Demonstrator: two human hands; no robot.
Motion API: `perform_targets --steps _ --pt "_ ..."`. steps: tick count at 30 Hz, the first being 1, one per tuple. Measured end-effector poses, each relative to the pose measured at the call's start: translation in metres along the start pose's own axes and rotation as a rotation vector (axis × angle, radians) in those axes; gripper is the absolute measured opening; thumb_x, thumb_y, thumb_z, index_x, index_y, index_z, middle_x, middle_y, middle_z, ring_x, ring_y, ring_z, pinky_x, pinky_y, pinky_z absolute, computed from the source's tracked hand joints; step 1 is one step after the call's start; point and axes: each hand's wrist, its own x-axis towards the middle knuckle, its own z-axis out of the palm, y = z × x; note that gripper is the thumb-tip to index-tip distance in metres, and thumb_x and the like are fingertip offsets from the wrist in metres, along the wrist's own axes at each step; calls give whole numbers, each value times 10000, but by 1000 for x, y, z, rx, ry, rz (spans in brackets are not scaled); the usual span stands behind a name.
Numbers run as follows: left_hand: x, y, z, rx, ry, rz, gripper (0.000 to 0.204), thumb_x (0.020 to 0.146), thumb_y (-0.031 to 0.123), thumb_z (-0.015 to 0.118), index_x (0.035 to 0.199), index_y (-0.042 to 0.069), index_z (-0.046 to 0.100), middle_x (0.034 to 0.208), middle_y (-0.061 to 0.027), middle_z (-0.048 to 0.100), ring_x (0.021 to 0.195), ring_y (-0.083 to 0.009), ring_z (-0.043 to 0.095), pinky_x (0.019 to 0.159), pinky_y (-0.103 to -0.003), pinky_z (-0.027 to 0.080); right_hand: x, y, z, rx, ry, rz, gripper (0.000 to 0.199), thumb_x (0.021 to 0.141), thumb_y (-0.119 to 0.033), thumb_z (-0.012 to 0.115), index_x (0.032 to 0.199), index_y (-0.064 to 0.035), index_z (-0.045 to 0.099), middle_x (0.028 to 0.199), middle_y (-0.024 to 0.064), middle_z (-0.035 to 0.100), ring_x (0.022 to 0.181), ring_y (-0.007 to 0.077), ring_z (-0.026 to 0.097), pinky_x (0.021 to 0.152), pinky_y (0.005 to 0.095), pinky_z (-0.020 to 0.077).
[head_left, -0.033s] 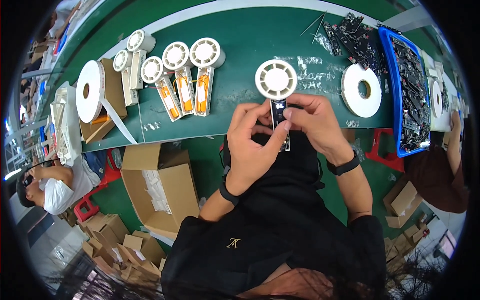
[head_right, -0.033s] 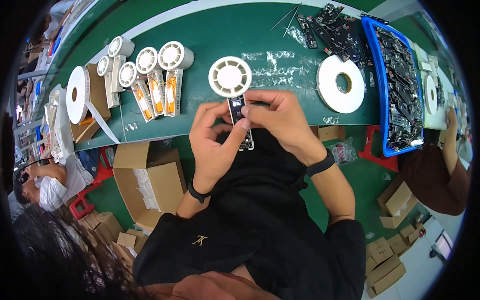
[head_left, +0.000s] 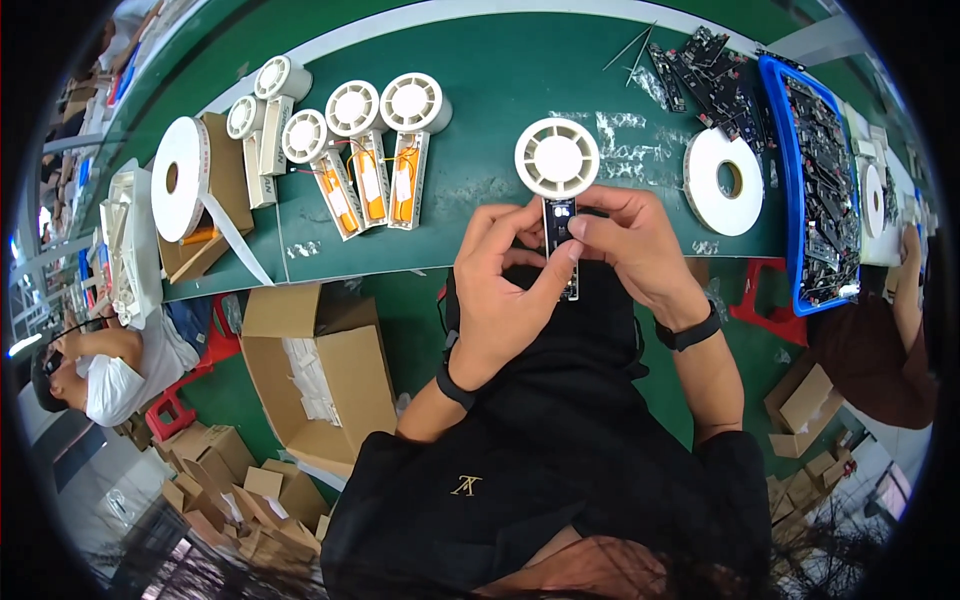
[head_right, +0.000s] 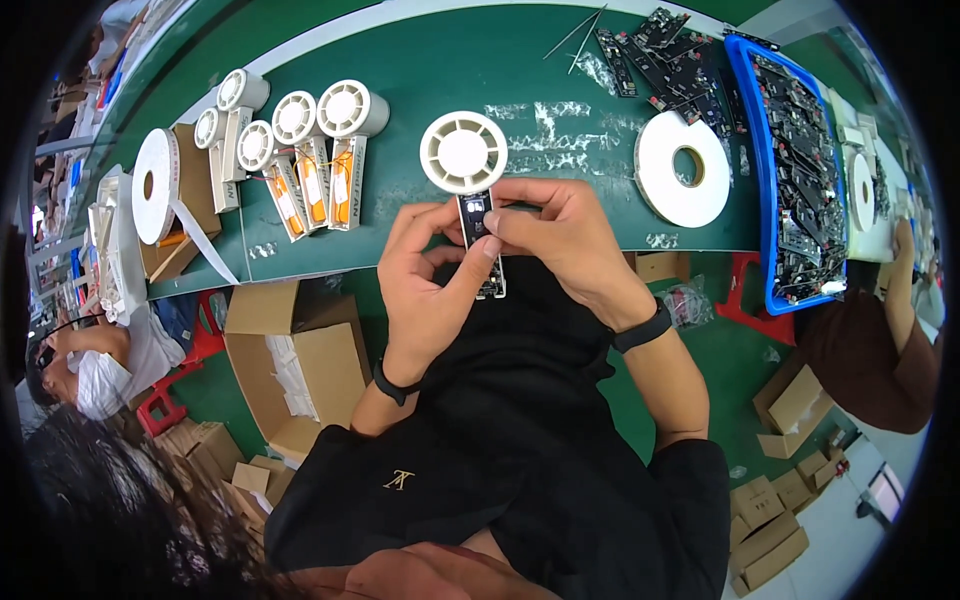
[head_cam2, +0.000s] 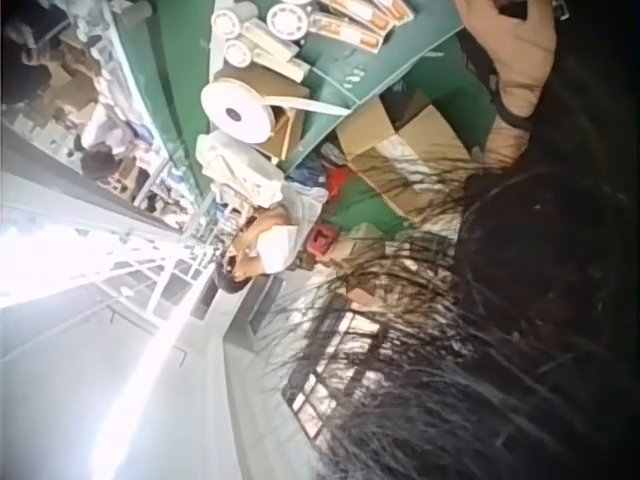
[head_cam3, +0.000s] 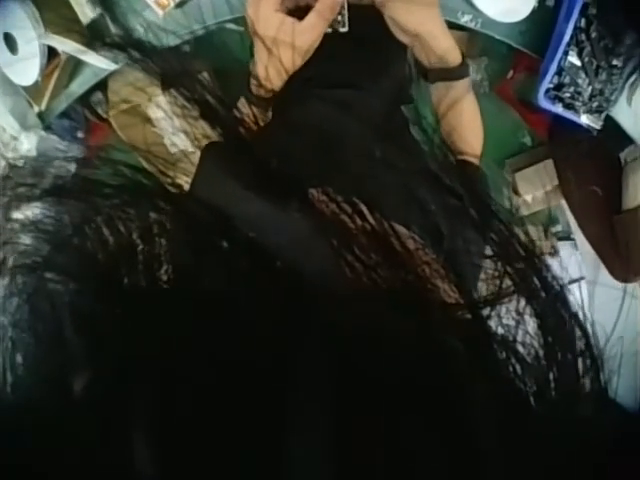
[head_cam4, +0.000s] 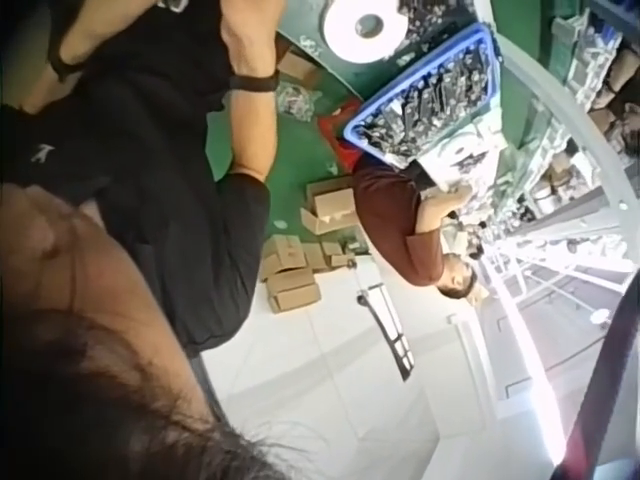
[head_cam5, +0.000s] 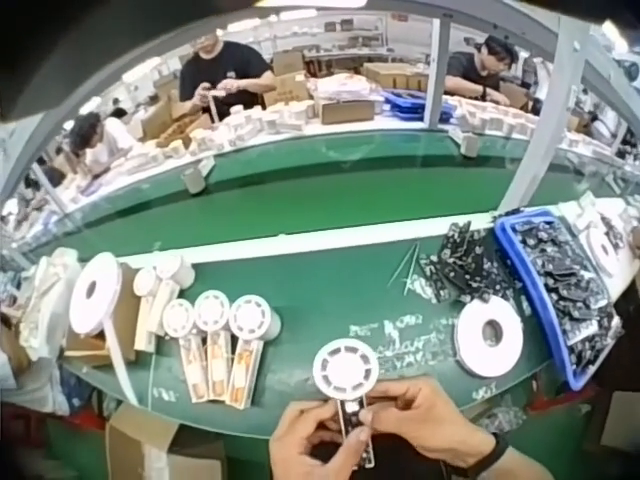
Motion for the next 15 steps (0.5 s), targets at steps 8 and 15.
perform_targets --steps 8,15 --pt "1 -11 5 -48 1 -24 368 866 -4 816 1208 -57 693 1097 -88 605 857 -122 630 726 -253 603 -4 3 -1 73 49 30 280 1017 -26 691 1287 47 711 1116 82 766 928 131 740 874 313 647" --pt "1 -16 9 -62 2 -61 343 869 -6 805 1181 -64 676 1086 -86 603 821 -116 613 712 -247 587 -2 18 -8 32 82 -11 282 1032 -48 689 1296 49 702 1141 98 755 972 139 741 850 313 654"
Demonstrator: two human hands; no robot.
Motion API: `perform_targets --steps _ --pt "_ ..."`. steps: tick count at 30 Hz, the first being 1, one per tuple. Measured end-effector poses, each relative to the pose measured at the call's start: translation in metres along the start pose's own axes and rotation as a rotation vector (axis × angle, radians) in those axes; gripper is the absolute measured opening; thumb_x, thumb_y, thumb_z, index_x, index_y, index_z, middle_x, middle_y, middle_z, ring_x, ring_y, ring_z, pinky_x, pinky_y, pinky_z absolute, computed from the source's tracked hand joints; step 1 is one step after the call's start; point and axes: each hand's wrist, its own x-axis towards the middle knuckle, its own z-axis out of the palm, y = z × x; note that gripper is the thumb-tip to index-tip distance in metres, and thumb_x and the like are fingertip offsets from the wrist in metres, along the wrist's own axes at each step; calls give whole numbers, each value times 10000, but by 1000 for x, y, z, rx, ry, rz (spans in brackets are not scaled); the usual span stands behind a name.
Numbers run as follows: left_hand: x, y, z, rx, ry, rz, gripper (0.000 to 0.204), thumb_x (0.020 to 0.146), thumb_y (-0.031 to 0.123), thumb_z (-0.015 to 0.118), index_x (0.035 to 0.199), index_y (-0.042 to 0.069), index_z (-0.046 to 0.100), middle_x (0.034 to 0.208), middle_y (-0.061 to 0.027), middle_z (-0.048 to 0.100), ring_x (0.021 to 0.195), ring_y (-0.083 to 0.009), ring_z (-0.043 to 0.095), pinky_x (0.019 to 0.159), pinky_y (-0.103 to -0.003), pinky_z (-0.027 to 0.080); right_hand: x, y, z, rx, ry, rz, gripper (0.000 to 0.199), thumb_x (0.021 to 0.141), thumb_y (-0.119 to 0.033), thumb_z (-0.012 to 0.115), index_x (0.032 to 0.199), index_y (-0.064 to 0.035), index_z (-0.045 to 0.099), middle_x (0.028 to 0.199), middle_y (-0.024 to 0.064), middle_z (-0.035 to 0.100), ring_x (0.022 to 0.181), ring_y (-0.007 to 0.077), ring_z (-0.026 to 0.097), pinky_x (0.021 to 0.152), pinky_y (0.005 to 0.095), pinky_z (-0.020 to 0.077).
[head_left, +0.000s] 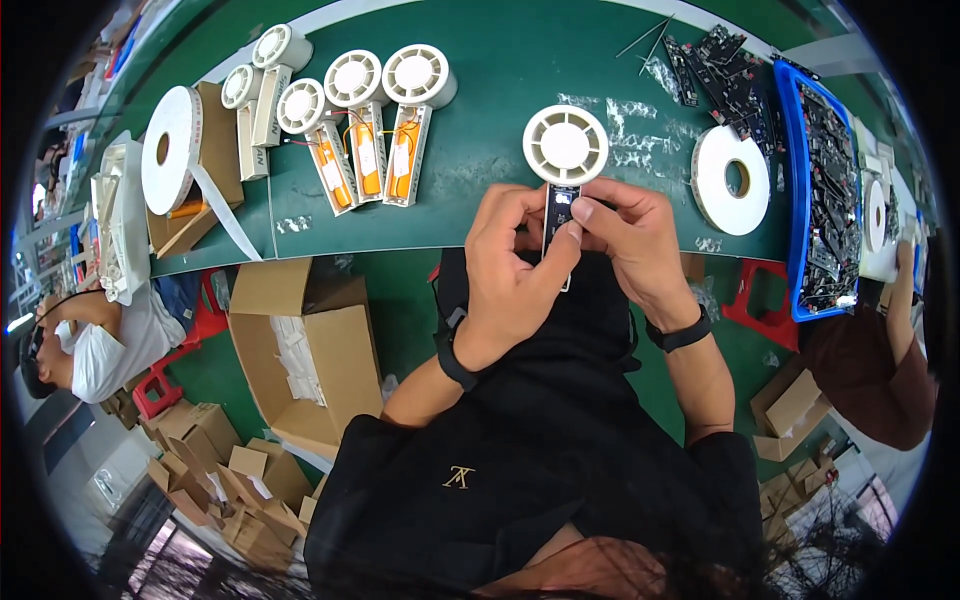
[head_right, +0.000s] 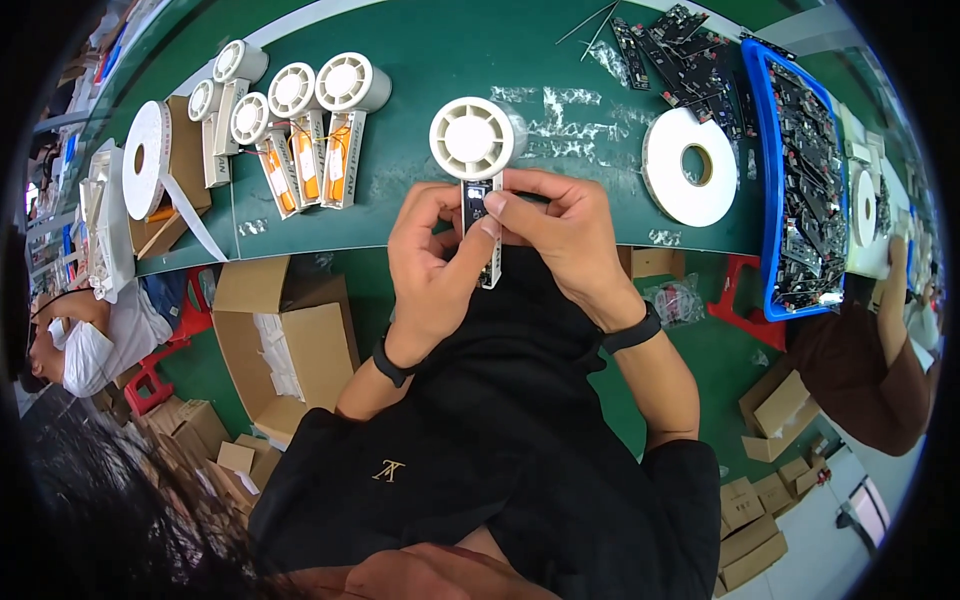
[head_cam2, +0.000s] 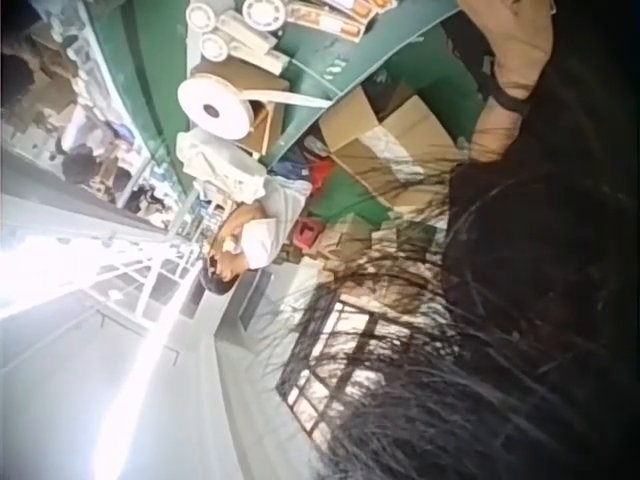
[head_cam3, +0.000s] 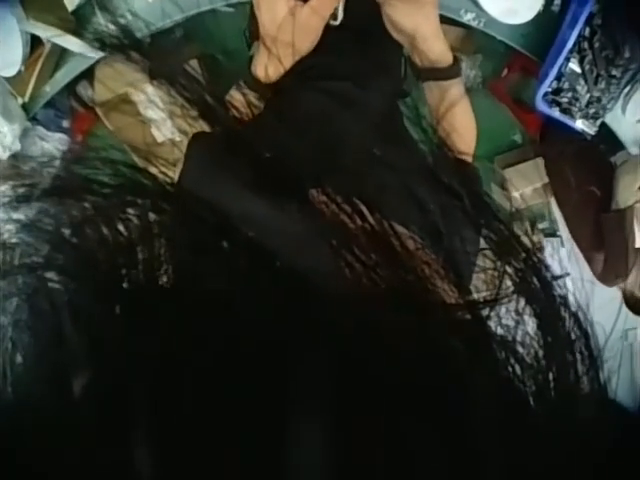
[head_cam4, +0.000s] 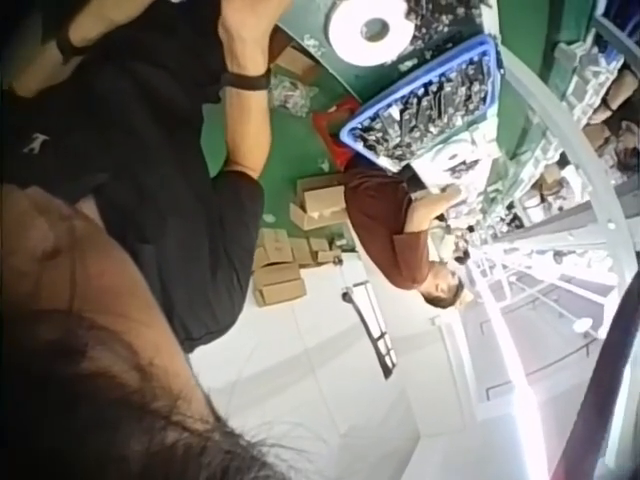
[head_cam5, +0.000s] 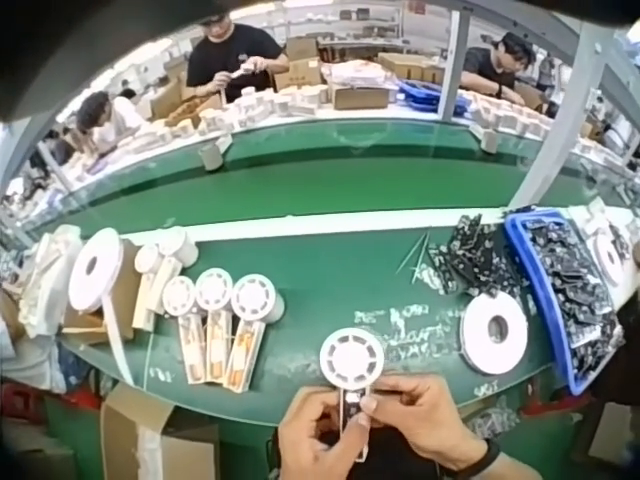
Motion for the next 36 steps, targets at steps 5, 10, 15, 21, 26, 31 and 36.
perform_targets --steps 5,10,15,21,26,31,36 --pt "-2 6 -7 25 -40 13 318 889 10 804 1167 -54 663 1095 -81 603 829 -107 614 713 -245 595 -2 -13 -1 83 -92 36 299 1010 -17 716 1295 65 681 1145 123 759 1018 172 757 873 331 666" --pt "-8 21 -15 -73 -138 -64 294 917 52 822 1147 -41 664 1091 -69 597 825 -98 617 712 -241 604 -11 -18 -8 170 -189 34 238 972 17 767 1189 79 689 1140 139 759 1034 209 775 925 353 675" --pt "-5 33 -20 -114 -219 -124 264 940 87 834 1106 -35 669 1067 -61 596 790 -83 609 694 -237 590 -13 -20 -17 224 -234 85 226 953 22 789 1151 72 692 1136 146 758 1038 216 777 931 359 675" --pt "-8 34 -22 -2 -207 -39 247 949 106 831 1067 -38 670 1039 -73 603 756 -94 599 663 -244 548 -20 -23 -11 208 -208 91 228 948 32 786 1151 77 691 1140 150 756 1037 214 776 924 351 675" --pt "-5 25 -18 48 -190 29 267 950 132 833 1055 -47 666 1026 -92 602 743 -120 600 647 -262 523 -21 -28 -3 193 -135 71 244 950 43 758 1176 96 683 1185 155 739 1018 195 771 911 334 674" --pt "-6 22 -11 60 -99 34 291 941 139 841 1062 -55 660 1027 -104 598 753 -133 614 647 -275 528 -17 -25 -4 90 -107 81 260 963 47 710 1212 111 672 1214 147 722 995 171 764 909 322 672" --pt "-13 27 -8 157 -86 64 300 936 112 831 1119 -60 666 1044 -112 597 774 -139 626 650 -275 537 -20 -27 -2 86 -113 77 254 974 44 683 1220 106 670 1205 133 725 1001 158 757 914 321 671"
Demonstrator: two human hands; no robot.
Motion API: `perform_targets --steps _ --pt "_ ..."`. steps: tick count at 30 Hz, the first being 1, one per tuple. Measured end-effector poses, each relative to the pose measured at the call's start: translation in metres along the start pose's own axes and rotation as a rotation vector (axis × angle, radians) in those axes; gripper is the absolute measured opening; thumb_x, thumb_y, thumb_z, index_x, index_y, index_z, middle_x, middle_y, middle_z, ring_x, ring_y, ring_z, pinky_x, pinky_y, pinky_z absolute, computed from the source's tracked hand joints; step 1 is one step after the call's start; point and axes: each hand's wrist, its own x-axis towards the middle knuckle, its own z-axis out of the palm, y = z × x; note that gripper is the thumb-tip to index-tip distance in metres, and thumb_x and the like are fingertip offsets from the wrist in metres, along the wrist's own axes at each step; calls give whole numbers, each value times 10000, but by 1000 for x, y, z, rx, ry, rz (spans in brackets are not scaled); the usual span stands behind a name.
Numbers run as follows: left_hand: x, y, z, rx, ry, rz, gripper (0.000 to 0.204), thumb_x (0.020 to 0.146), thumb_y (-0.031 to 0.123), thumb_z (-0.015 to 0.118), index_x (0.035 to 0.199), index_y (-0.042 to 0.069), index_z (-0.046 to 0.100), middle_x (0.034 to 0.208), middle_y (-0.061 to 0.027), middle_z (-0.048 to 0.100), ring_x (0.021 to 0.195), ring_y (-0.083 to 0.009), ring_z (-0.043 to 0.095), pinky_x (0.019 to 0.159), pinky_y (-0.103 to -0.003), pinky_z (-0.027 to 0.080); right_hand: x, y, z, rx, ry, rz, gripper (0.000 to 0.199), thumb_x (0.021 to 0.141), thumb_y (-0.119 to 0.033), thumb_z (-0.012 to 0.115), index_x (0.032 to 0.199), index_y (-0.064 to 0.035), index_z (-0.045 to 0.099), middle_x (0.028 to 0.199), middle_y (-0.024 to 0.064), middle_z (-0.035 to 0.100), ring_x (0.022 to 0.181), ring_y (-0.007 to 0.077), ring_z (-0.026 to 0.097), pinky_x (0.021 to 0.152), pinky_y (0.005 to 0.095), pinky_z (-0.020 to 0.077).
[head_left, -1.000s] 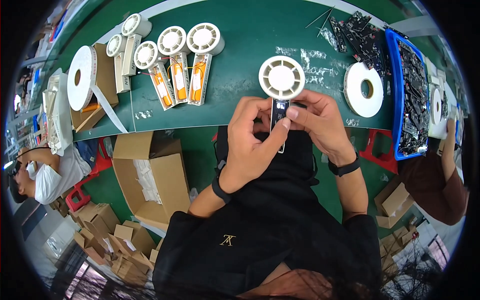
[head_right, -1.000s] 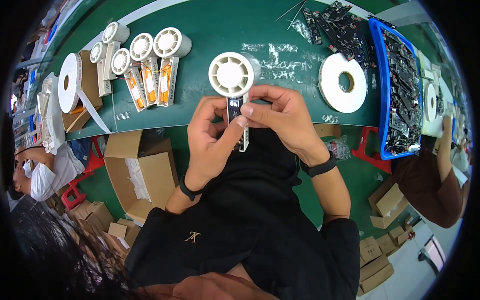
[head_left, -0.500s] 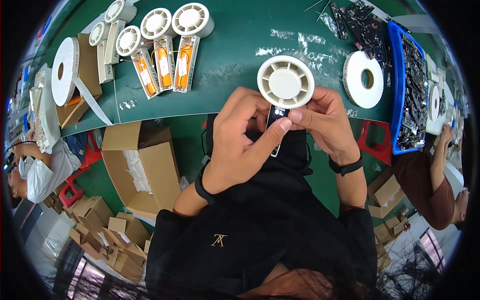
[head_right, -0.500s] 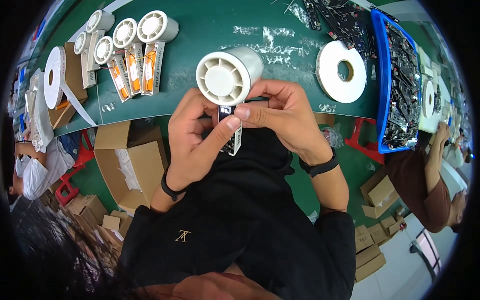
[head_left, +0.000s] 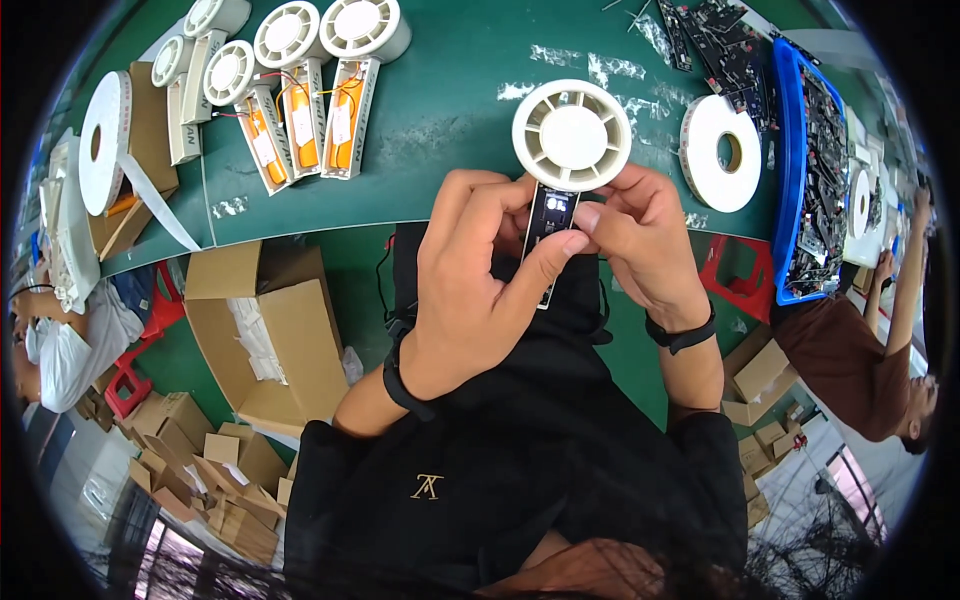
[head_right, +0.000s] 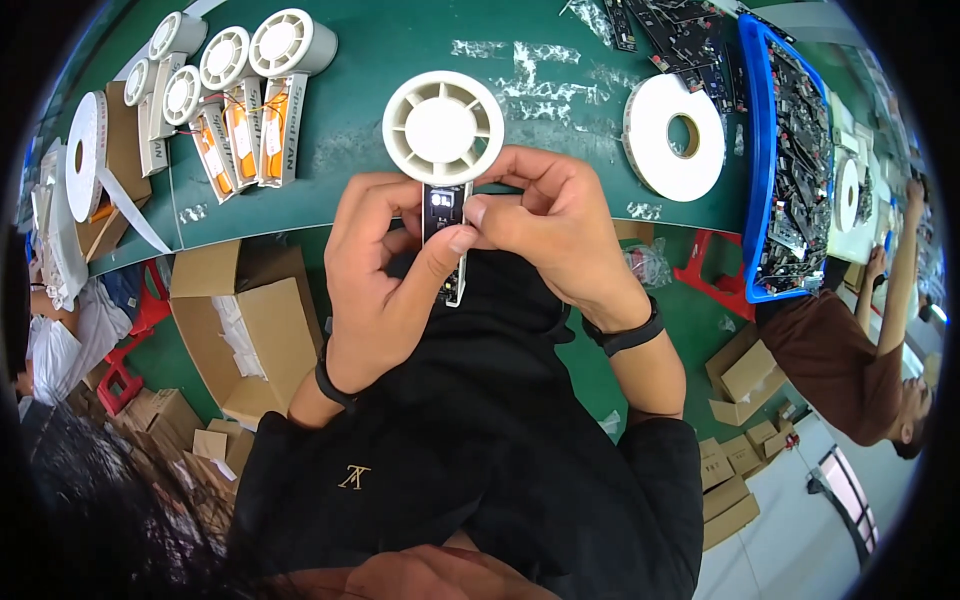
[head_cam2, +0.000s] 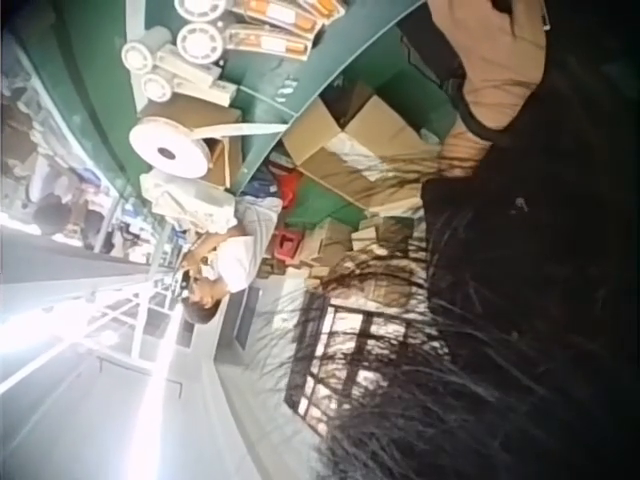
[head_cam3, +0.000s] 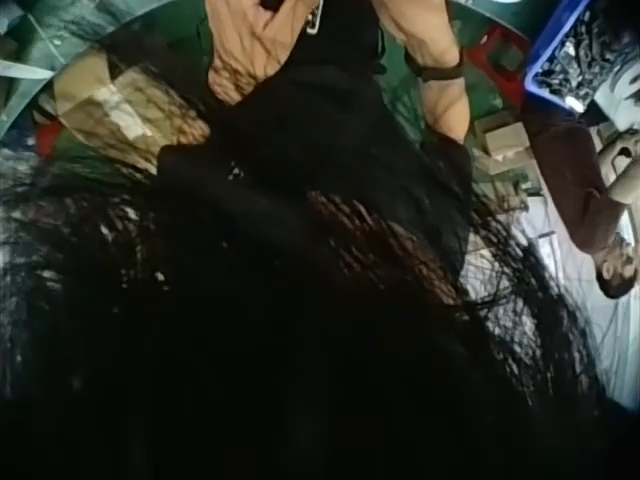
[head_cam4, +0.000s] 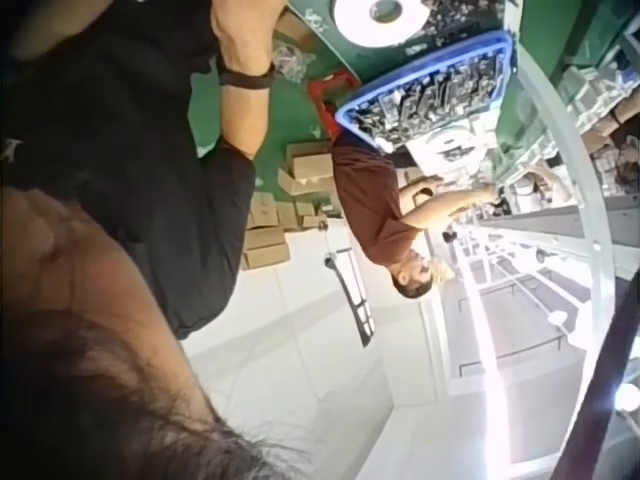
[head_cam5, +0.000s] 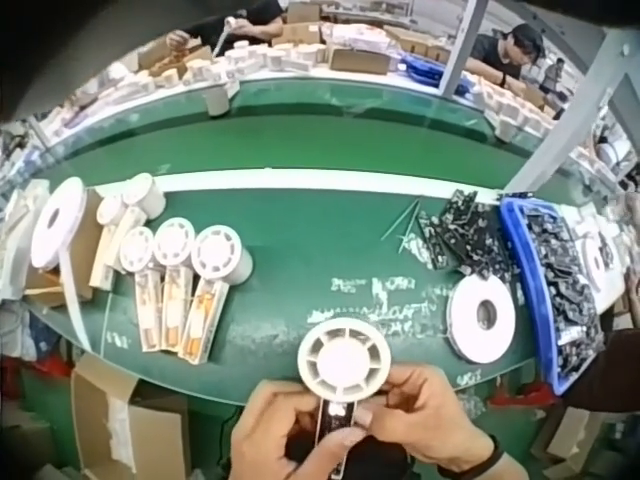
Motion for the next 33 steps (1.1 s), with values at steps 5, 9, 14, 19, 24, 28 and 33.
perform_targets --steps 5,9,14,19,24,28,33 --pt "-3 3 1 -28 10 25 374 894 48 803 1221 -66 662 1078 -120 585 806 -150 633 652 -277 540 1 0 3 54 19 27 243 991 13 664 1221 91 670 1193 127 732 1024 161 755 915 343 674" --pt "-3 5 2 -47 16 -21 429 863 23 780 1261 -72 653 1097 -126 575 806 -154 625 658 -283 543 3 3 0 41 21 61 286 1003 -16 633 1267 93 654 1188 153 741 1034 206 766 906 378 681" --pt "-3 -1 2 -27 15 0 447 848 18 778 1266 -76 647 1106 -127 570 780 -156 608 667 -292 554 4 3 3 -46 59 37 396 1005 -47 594 1365 117 612 1195 208 752 1036 292 790 890 430 693" --pt "0 4 3 75 21 49 446 842 15 785 1259 -71 653 1105 -127 570 774 -159 612 670 -295 564 5 8 4 -53 88 7 396 998 -42 584 1356 122 626 1180 203 760 1017 283 791 865 437 697" --pt "2 5 7 55 57 19 419 843 12 787 1236 -63 660 1083 -127 578 787 -159 629 668 -294 580 7 13 4 -51 83 -19 373 993 -37 578 1322 114 668 1139 170 773 979 228 781 844 377 680" --pt "5 -4 4 18 80 -11 355 844 4 792 1171 -53 666 1045 -120 590 791 -157 642 666 -295 600 5 17 6 -175 97 -66 323 980 2 655 1278 116 708 1081 101 782 892 65 715 774 223 584" --pt "11 -6 3 25 81 -7 274 853 -15 789 1095 -35 663 1013 -108 599 778 -152 642 670 -295 616 5 10 15 -278 106 -160 336 961 9 660 1278 106 715 1003 54 780 868 27 680 737 188 534"
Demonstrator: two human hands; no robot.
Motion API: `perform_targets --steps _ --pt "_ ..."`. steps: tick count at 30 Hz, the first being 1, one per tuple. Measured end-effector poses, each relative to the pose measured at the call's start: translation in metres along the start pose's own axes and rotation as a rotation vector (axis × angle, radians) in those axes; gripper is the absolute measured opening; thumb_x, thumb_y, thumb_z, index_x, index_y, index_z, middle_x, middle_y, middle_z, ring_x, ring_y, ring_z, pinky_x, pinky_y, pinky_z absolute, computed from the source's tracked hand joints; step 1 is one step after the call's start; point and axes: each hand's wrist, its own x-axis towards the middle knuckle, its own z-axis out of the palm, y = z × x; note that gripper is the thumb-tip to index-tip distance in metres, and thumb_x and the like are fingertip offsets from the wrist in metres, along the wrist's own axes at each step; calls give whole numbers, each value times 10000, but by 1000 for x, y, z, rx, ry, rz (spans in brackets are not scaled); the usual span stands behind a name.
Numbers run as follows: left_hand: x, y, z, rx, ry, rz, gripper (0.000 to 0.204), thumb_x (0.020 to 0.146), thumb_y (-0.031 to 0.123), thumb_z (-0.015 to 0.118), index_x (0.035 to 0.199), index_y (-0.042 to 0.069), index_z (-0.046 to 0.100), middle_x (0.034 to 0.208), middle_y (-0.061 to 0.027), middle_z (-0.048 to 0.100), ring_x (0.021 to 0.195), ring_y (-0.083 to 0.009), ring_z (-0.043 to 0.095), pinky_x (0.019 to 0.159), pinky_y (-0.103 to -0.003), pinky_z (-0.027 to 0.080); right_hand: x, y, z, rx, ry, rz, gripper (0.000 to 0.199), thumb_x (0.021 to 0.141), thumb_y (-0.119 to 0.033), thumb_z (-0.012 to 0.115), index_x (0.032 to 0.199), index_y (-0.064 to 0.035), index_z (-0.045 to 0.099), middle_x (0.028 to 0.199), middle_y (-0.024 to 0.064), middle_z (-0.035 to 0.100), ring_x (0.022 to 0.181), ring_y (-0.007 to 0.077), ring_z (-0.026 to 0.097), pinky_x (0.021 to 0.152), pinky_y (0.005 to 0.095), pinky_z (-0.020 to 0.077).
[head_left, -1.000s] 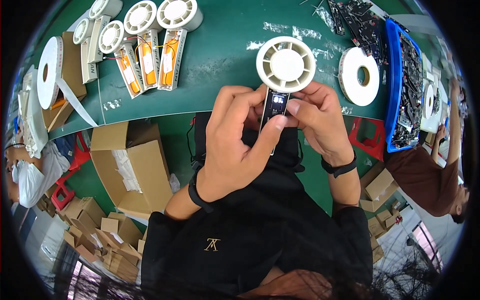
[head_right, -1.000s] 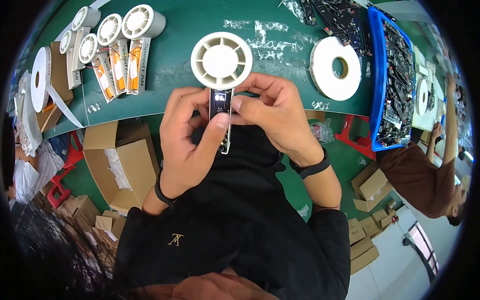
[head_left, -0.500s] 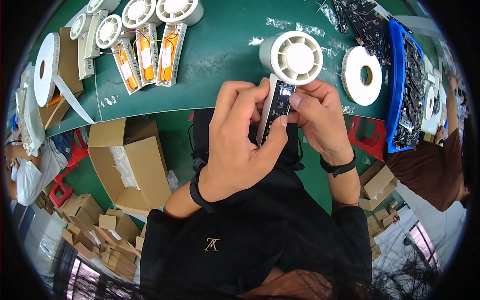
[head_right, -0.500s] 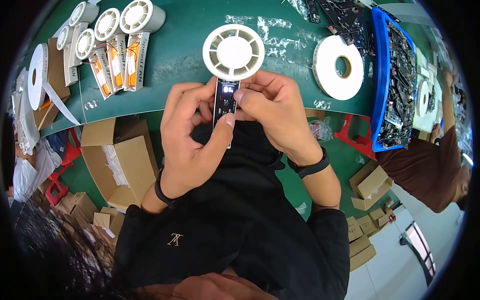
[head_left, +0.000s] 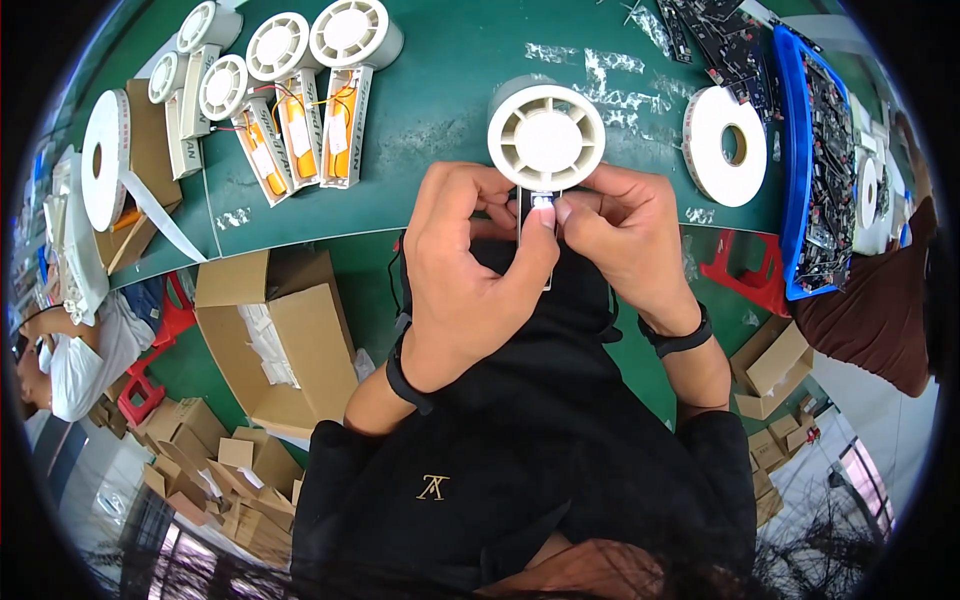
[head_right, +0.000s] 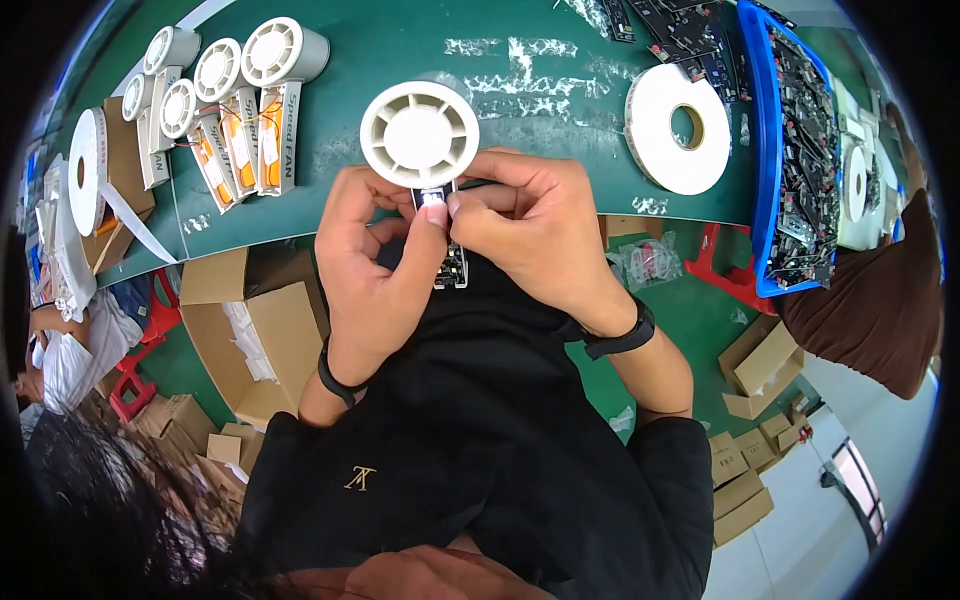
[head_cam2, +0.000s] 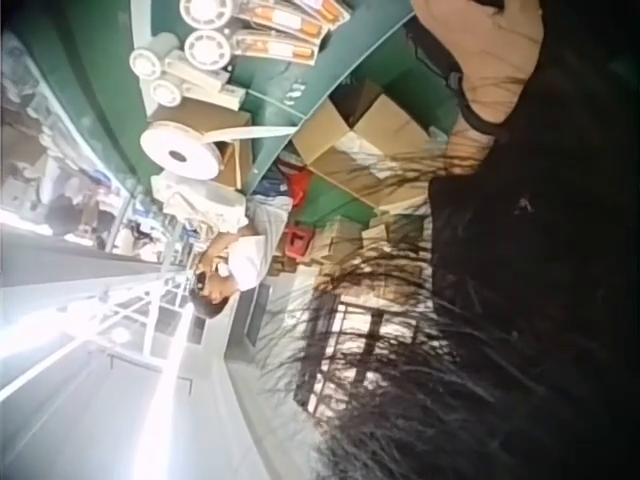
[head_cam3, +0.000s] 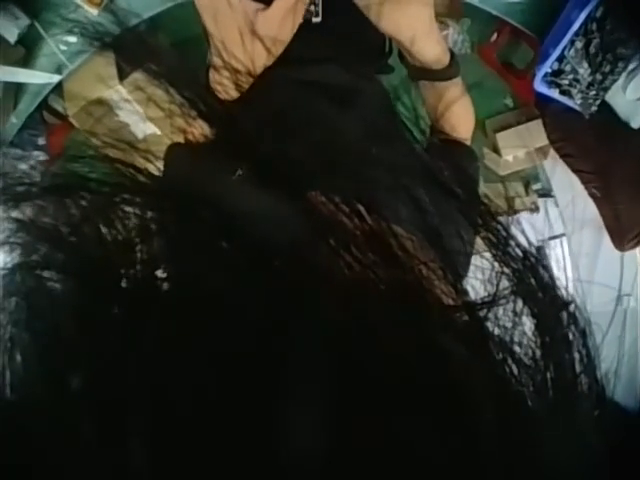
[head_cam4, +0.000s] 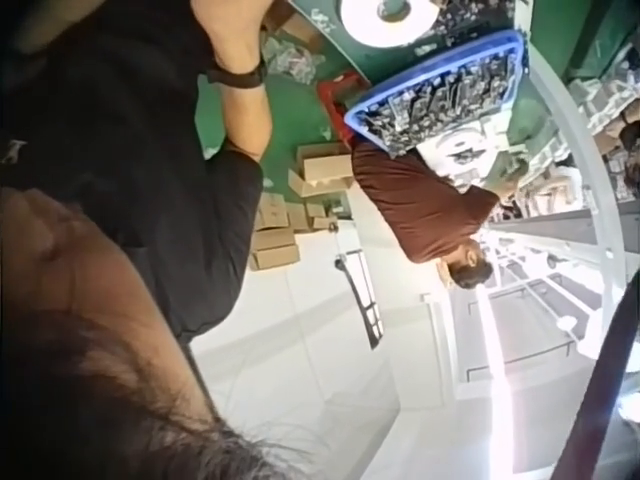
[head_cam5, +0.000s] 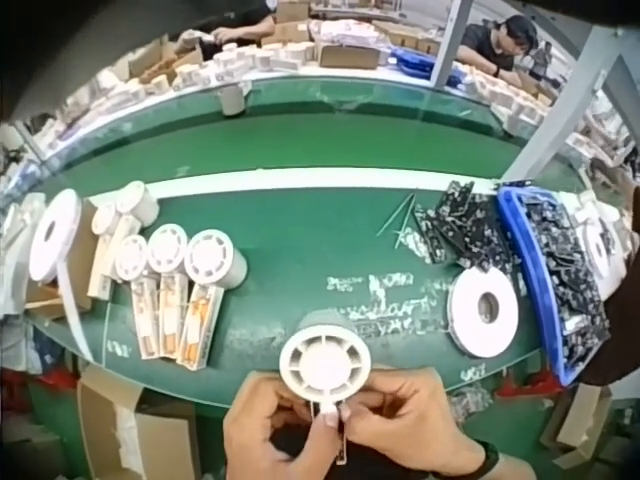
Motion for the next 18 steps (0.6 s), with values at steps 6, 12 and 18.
perform_targets --steps 6,12,18 --pt "0 0 -1 0 -6 -31 254 865 -10 805 1074 -26 661 1016 -99 602 782 -140 642 655 -284 616 2 3 -1 97 12 114 302 960 5 656 1236 102 731 1036 51 768 861 37 685 743 204 554" --pt "0 -2 0 3 -19 -5 320 865 -9 816 1150 -29 673 1045 -102 598 795 -131 641 654 -284 620 6 3 -7 69 -39 137 304 1040 -61 592 1278 92 705 1134 148 774 1001 170 758 880 330 648" --pt "-9 16 -1 -74 -113 -146 574 884 0 817 1415 -44 604 1114 -118 596 856 -135 670 727 -293 631 11 2 -7 316 40 189 307 1069 -84 535 1253 89 711 1121 153 771 1011 207 767 921 361 652"
